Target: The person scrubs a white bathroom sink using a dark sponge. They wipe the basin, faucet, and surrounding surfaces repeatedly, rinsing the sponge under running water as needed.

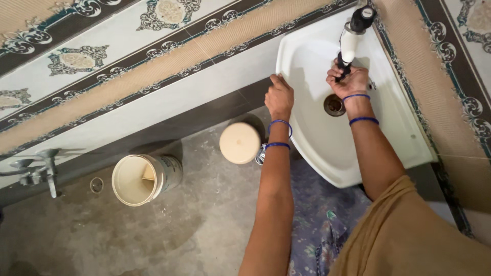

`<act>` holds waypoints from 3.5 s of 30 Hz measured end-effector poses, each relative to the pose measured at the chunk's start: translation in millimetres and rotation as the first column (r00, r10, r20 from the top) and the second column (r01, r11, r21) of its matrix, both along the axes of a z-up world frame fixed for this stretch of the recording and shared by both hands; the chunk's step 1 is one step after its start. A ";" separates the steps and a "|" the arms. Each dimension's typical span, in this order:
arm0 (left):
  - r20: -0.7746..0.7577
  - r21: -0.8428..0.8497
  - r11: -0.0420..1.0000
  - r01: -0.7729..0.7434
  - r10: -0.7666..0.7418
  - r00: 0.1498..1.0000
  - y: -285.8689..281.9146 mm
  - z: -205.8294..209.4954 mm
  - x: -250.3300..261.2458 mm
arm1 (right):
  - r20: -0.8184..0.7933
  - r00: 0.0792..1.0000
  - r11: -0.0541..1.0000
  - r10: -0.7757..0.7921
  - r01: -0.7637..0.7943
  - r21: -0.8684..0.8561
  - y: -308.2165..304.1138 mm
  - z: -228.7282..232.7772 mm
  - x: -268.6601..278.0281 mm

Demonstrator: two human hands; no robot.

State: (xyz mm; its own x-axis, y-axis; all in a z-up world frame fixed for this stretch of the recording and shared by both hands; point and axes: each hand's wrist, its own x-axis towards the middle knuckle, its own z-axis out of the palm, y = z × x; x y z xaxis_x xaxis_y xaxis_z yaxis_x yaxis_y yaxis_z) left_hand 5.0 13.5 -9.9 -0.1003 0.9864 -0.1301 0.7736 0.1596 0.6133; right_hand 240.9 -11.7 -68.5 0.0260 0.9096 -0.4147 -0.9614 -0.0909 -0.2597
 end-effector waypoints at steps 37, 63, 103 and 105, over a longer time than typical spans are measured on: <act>0.031 -0.003 1.000 -0.013 0.013 0.999 2.2 4.1 0.3 | -0.008 0.999 0.999 -0.033 0.033 -0.016 1.9 10.1 4.0; 0.062 0.014 1.000 -0.002 0.001 0.998 5.7 3.2 -0.3 | 0.290 -0.929 0.973 -0.231 -0.216 0.084 -39.8 112.5 -49.0; 0.093 -0.002 1.000 -0.027 0.027 0.995 3.4 9.8 -2.4 | 0.355 -0.891 0.892 0.283 0.109 -0.438 99.5 26.6 -53.8; 0.101 -0.014 1.000 -0.018 0.019 0.995 3.8 11.2 -3.2 | 0.549 -0.797 0.948 0.250 0.087 -0.305 95.5 20.8 -59.7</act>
State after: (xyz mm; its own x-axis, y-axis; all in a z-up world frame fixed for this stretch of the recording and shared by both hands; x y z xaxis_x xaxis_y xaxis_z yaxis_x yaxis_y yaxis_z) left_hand 1.8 17.2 1.3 -0.1045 0.9827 -0.1530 0.7047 0.1818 0.6858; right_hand 181.2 83.8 -47.7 0.3063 0.9501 0.0593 0.9137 -0.2759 -0.2985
